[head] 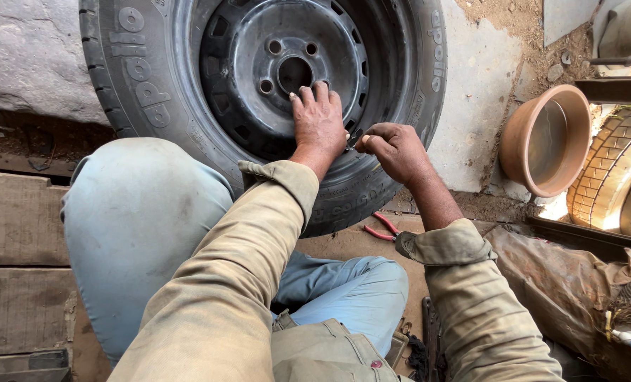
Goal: The person sits on the ground and uses a screwdriver to pry and remove a valve stem from a car tire. They then use pliers to pull the stem out completely and inspect the rim. The tire is flipped over to access the other side, where the person continues to manipulate the valve area with pliers.
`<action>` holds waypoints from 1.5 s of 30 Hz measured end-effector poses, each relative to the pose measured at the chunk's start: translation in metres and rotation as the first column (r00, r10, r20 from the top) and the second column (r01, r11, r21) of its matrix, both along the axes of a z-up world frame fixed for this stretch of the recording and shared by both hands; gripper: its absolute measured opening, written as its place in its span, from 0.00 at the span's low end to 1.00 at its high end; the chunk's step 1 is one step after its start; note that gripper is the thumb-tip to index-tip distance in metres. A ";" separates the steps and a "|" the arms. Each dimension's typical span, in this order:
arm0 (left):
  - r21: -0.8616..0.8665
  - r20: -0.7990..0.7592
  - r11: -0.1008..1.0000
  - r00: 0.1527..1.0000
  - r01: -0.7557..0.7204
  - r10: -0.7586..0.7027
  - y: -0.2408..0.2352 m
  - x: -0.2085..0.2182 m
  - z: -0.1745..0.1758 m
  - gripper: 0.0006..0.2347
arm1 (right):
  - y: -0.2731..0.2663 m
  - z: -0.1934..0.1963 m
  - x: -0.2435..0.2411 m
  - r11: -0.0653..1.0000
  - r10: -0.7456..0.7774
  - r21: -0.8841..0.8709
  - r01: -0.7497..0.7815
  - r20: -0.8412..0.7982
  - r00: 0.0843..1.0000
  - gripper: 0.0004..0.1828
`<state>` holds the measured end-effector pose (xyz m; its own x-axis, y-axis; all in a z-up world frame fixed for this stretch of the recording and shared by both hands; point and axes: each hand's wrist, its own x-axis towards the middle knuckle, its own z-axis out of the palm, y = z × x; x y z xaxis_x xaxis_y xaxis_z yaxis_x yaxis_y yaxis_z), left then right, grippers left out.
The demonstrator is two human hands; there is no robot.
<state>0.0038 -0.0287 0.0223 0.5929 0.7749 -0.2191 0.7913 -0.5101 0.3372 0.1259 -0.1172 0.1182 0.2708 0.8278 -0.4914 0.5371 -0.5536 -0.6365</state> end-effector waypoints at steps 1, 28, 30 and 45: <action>0.006 0.002 1.000 1.000 -0.001 0.001 0.000 0.000 0.001 0.36 | 0.000 0.000 0.000 1.000 0.022 -0.005 -0.022 0.027 0.999 0.15; -0.145 -0.111 0.989 0.993 0.013 -0.030 0.012 0.001 0.031 0.43 | -0.012 0.015 0.004 0.995 0.002 0.099 -0.011 0.085 0.996 0.13; -0.163 -0.109 0.987 0.994 0.011 -0.029 0.012 0.000 0.037 0.44 | -0.017 0.015 0.006 0.984 -0.046 0.175 0.041 0.022 0.999 0.12; -0.081 -0.020 0.997 1.000 -0.004 0.002 0.003 0.003 0.005 0.45 | -0.067 -0.026 0.005 0.829 -0.479 0.425 0.364 0.203 0.854 0.12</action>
